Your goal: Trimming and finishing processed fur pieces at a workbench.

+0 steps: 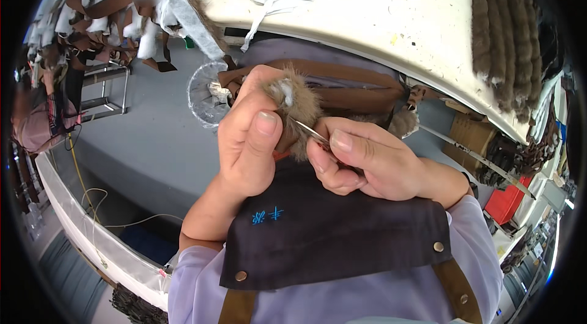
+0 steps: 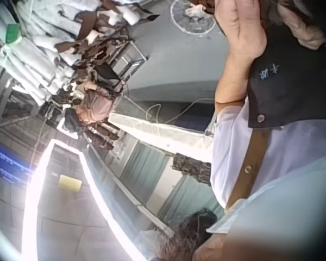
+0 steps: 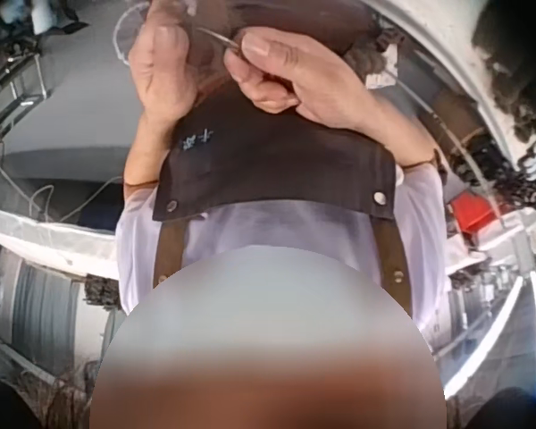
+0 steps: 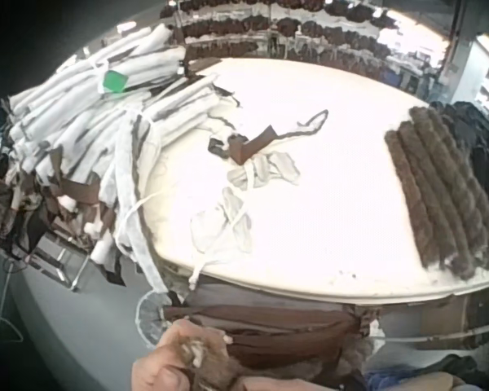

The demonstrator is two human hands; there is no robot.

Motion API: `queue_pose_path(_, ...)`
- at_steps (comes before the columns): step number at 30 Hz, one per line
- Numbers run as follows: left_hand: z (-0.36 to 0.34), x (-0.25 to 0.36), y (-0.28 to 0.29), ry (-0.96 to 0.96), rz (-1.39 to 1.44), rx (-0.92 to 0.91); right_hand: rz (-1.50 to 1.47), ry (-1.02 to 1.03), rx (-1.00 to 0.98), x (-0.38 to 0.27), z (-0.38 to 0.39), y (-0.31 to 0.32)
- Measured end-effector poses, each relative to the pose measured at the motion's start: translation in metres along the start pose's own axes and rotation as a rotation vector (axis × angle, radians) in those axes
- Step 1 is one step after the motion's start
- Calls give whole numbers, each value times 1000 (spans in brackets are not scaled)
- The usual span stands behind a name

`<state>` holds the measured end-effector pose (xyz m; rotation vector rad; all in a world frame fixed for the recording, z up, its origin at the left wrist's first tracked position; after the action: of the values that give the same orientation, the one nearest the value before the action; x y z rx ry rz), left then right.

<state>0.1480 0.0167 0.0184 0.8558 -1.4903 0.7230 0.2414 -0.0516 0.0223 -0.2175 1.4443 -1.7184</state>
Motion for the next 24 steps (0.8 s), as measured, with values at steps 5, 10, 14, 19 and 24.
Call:
queue_pose_path(5,6,3,-8,0,-21,-2,-32,-14,16,5,8,1)
queue_pose_path(10,8,8,-9,-80,-158,-16,-73,-29,30,6,10,-1)
queue_pose_path(14,4,8,-6,-57,-134,54,-74,-34,14,5,9,-2)
queue_pose_path(19,5,5,-10,-51,-125,13,-86,-3,-2,4,6,-1)
queue_pose_path(24,1,-4,-12,-11,-180,56,239,170,159,-6,-5,15)
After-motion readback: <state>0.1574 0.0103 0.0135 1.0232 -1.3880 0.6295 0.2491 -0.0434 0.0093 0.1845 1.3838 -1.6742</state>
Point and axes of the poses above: each hand's wrist, its own z-axis away from the middle knuckle, its own y-axis out of the back of the hand, x = y × z, the point moved 7 cm from there along -z, towards the middle knuckle, and after that the axes turned 8 degrees about -z, right-handed, at the moved point
